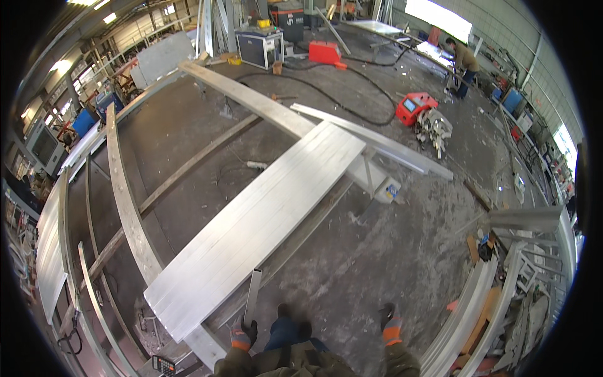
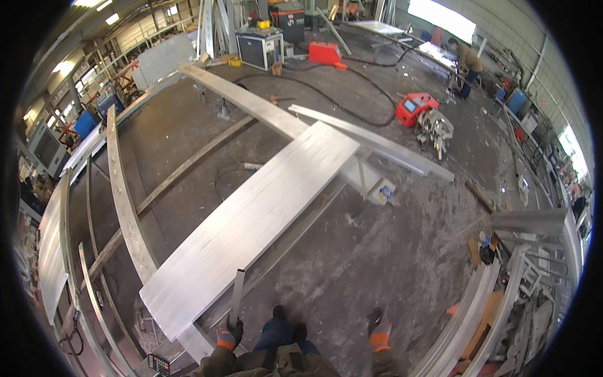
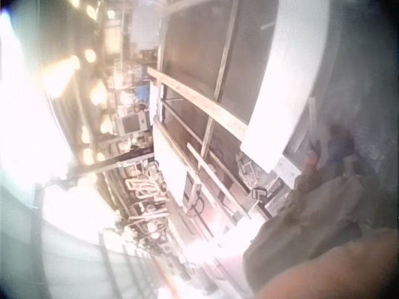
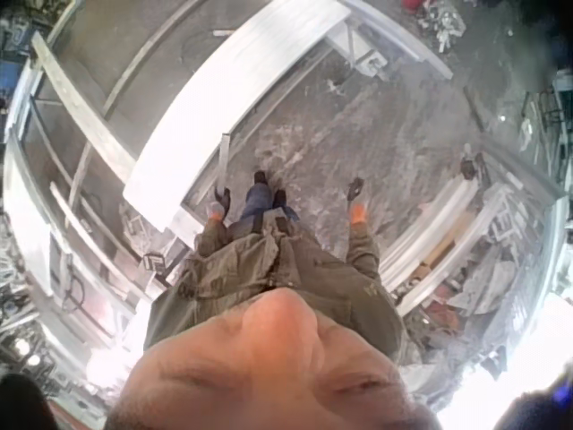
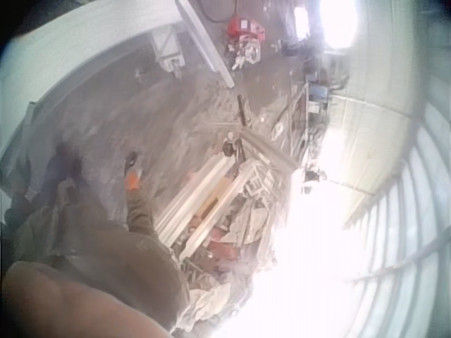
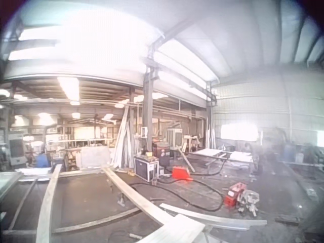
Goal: The person uses a try square and pencil to mark straight lines on a metal sheet, then uses a tape measure to mark additional points. They handle several cut metal pieces, aligning and stacking them on a workbench.
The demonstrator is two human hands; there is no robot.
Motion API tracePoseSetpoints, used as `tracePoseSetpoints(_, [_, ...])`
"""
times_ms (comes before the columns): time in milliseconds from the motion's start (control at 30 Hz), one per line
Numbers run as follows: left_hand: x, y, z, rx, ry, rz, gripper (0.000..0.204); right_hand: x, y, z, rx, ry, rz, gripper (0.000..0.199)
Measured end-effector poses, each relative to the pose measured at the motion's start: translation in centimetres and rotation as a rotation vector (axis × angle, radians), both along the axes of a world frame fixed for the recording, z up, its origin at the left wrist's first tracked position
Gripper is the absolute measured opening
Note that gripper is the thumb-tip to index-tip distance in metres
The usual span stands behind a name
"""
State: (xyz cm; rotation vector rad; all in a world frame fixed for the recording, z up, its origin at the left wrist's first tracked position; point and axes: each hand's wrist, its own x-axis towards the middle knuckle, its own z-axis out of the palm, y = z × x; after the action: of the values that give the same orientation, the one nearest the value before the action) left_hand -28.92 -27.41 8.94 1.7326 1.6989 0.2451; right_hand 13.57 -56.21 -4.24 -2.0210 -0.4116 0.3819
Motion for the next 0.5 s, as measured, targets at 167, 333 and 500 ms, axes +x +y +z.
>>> tracePoseSetpoints(167, [8.0, 9.0, -2.1, 0.231, -0.034, -0.149, 0.041, -4.5, 6.7, -8.5, -0.425, -0.056, 0.250, 0.034])
tracePoseSetpoints(333, [16.2, 20.6, -5.5, 0.288, -0.113, -0.063, 0.043, -4.0, 14.2, -8.4, -0.496, 0.066, 0.520, 0.030])
tracePoseSetpoints(500, [25.1, 35.3, -7.9, 0.364, -0.090, -0.045, 0.044, 5.2, 25.6, -5.9, -0.111, 0.275, 0.084, 0.022])
